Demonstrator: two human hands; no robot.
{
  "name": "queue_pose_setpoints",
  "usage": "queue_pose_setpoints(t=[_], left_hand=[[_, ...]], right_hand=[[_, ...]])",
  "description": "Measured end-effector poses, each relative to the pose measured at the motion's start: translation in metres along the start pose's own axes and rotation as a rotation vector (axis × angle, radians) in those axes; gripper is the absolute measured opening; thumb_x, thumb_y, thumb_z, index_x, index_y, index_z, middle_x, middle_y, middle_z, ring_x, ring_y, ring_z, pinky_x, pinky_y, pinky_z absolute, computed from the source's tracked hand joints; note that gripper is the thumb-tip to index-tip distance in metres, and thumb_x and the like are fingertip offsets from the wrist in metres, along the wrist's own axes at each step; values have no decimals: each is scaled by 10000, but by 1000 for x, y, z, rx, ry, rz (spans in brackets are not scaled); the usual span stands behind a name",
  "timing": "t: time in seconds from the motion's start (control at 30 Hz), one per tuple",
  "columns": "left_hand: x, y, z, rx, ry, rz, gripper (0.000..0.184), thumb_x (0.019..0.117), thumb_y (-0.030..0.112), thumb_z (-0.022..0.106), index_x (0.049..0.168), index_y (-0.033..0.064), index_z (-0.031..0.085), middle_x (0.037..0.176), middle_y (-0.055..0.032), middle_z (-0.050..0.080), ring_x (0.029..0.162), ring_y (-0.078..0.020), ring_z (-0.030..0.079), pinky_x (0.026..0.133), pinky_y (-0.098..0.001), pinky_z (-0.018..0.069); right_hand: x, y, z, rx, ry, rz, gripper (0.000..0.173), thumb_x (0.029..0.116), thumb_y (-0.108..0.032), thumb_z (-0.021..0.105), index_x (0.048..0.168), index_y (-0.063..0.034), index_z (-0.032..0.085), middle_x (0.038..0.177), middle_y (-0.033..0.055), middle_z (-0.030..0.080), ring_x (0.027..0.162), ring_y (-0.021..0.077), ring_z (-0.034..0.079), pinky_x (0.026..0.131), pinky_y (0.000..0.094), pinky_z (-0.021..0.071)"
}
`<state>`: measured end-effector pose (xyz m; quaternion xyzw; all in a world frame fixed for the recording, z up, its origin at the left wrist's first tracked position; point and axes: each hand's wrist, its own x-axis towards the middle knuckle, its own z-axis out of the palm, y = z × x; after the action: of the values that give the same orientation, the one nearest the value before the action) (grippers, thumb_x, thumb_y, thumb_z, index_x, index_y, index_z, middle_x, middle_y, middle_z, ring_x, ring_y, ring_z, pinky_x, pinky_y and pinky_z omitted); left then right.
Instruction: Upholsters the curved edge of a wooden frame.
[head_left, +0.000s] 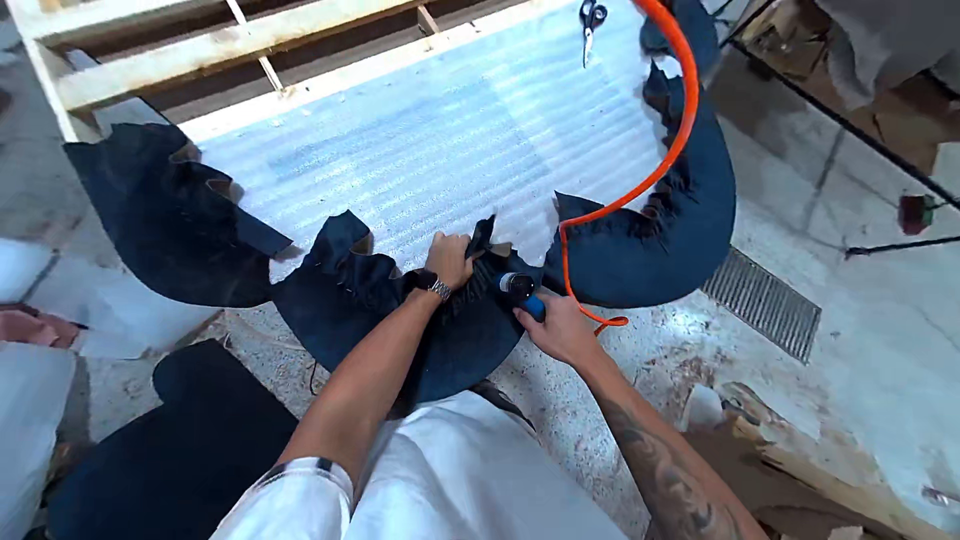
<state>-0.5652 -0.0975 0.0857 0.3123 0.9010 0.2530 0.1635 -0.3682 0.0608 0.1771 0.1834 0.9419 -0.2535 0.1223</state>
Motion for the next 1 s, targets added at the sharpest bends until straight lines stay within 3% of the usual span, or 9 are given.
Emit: queue_pose_setpoints(t=[0.1,0.23,0.47,0.67,0.77,1.0], left_hand=[[3,-2,9,-26,176,-97,303,994,301,615,965,11,699,917,-171,699,970,-348,675,960,-514,512],[2,4,15,-60,231,-186,282,981,280,627,970,7,698,926,-187,688,984,-371,664,954,-518,513],[2,1,20,-81,381,-71,99,839,94,672,913,35,702,843,-133,693,913,-333,663,903,-510,493],[5,-2,14,-92,248,-117,172,860,134,669,1009,54,702,905,-142,676,958,-336,642,940,-496,484],[9,-1,12,-76,197,-148,191,924,223,678,1036,69,699,934,-138,667,989,-333,633,963,-483,489],[8,-1,12,-75,225,-129,156,866,155,680,991,62,681,904,-108,682,975,-305,640,993,-485,451]], right_hand=[[20,7,-2,-51,-39,-7,305,952,-460,626,826,-188,685,663,-11,627,617,166,641,560,448,537],[26,9,-16,-57,-138,-43,331,967,-439,643,833,-139,678,663,43,618,600,211,635,544,481,523],[10,20,-12,-77,-128,-237,345,939,-502,626,835,-180,695,597,-37,596,521,126,599,494,399,524],[9,2,1,-102,-118,-181,324,946,-457,644,804,-168,676,599,-23,597,530,140,605,499,405,518],[11,9,-12,-101,-122,-161,352,953,-511,627,818,-192,686,608,-39,598,540,126,601,513,400,528],[41,48,-53,-149,-46,-138,361,928,-512,647,753,-197,669,572,-30,598,496,138,597,476,421,519]])
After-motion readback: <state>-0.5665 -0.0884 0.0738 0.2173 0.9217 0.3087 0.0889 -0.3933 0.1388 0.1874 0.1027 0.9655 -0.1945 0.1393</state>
